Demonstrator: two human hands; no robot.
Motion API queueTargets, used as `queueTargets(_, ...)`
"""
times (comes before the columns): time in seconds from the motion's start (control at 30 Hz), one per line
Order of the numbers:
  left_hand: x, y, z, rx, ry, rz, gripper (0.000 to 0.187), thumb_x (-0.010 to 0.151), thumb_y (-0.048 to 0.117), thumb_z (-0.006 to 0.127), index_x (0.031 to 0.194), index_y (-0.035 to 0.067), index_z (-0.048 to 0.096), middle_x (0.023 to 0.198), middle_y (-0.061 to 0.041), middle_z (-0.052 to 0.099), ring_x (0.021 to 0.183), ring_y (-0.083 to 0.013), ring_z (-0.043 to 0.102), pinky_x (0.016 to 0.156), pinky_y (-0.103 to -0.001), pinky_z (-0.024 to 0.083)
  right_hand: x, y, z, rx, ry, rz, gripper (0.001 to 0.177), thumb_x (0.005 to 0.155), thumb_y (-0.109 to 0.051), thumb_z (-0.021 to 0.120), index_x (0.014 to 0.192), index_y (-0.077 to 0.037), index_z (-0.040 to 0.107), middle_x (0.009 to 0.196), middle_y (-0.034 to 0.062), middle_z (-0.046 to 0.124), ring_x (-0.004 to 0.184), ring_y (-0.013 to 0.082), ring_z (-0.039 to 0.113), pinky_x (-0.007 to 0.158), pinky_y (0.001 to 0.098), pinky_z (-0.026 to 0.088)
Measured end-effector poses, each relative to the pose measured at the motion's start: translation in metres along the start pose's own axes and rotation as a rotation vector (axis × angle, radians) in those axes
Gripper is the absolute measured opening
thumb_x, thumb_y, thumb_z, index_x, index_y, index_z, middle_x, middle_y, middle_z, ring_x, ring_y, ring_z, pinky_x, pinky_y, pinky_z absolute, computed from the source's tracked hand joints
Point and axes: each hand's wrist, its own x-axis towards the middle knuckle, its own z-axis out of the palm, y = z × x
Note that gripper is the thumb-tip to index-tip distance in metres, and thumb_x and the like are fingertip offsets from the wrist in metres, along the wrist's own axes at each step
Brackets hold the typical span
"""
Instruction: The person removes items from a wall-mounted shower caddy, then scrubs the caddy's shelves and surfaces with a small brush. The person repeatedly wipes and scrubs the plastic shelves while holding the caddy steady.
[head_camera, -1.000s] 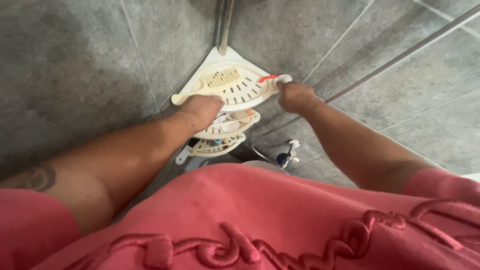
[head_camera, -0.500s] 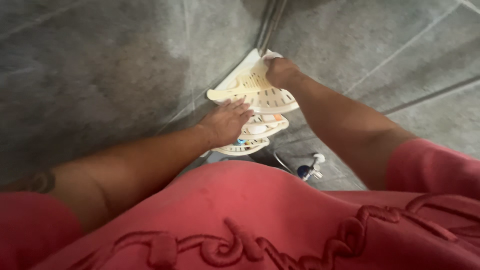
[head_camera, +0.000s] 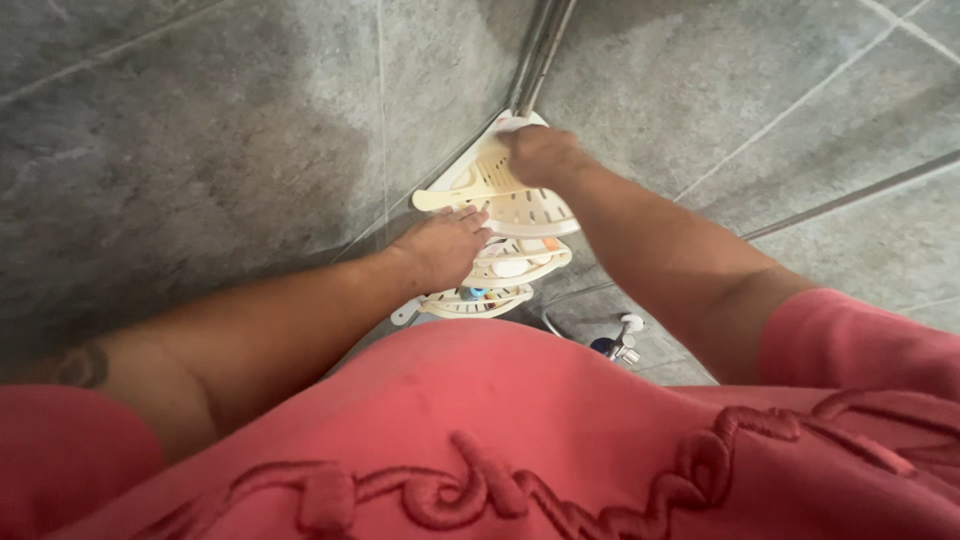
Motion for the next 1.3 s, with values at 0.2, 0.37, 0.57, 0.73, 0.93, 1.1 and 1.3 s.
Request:
queueTargets(0.2,-0.027,0.001,-0.018,-0.377,0.223,-0.098,0.036,0.099,0.014,0.047,0.13,0.01,0.066,0.137,-0.013,0.066,0.127,-0.0329,0.06,0.109,-0.042,0.046,-0.081,0.048,-0.008,0.03,0.003,0.174,0.057,0.091,-0.016,0.051,0.144,-0.036,0.059,0.136,0.016,0.063,0.118,0.034,0.065,0.097,0.0448,0.053)
queueTargets(0.37,-0.056,0.003,-0.002,-0.656,0.323,-0.815,0.038,0.097,0.024,0.057,0.133,0.014,0.065,0.119,-0.014,0.073,0.112,-0.0349,0.067,0.097,-0.046,0.052,-0.132,-0.007,0.029,0.204,-0.006,-0.077,0.065,0.088,-0.004,0.047,0.148,-0.03,0.055,0.132,0.0201,0.061,0.113,0.0383,0.065,0.097,0.0467,0.05)
queueTargets(0.57,-0.02,-0.003,0.024,-0.911,0.649,-0.878,0.042,0.095,0.029,0.069,0.129,0.006,0.06,0.11,-0.016,0.072,0.099,-0.0299,0.069,0.083,-0.043,0.053,-0.13,-0.031,0.012,0.131,-0.041,-0.107,0.066,0.086,-0.005,0.051,0.146,-0.032,0.056,0.139,0.0185,0.056,0.112,0.0349,0.066,0.097,0.0438,0.051)
queueTargets(0.73,0.001,-0.012,0.035,-1.754,0.7,-1.114,0.017,0.1,0.027,0.059,0.107,0.013,0.064,0.085,-0.001,0.063,0.069,-0.013,0.06,0.06,-0.032,0.053,-0.149,0.035,0.004,0.06,-0.037,0.152,0.052,0.093,-0.012,0.049,0.139,-0.03,0.066,0.135,0.0165,0.062,0.116,0.0359,0.065,0.097,0.0468,0.051)
queueTargets(0.93,0.01,-0.009,0.04,-1.712,0.575,-1.03,0.01,0.096,0.015,0.066,0.102,0.007,0.064,0.081,-0.003,0.064,0.066,-0.0121,0.061,0.055,-0.028,0.054,-0.106,0.047,-0.004,0.62,0.179,0.207,0.039,0.099,-0.038,0.059,0.125,-0.012,0.071,0.115,0.0185,0.074,0.099,0.0311,0.073,0.094,0.042,0.054)
queueTargets(1.1,0.003,0.001,0.042,-1.566,0.478,-1.05,0.014,0.094,0.014,0.064,0.106,0.008,0.067,0.08,-0.001,0.066,0.066,-0.0121,0.063,0.053,-0.029,0.054,-0.081,-0.042,0.001,0.273,0.205,-0.386,0.047,0.091,-0.013,0.053,0.135,-0.022,0.069,0.124,0.0188,0.066,0.111,0.0364,0.065,0.098,0.0451,0.05)
queueTargets(1.3,-0.033,0.006,0.027,-1.321,0.407,-1.057,0.015,0.09,0.014,0.065,0.101,0.007,0.074,0.082,-0.008,0.071,0.066,-0.0172,0.064,0.056,-0.033,0.052,-0.054,-0.072,-0.016,0.01,-0.013,-0.3,0.053,0.086,-0.02,0.06,0.136,-0.037,0.064,0.132,0.0148,0.06,0.117,0.035,0.063,0.099,0.0454,0.049)
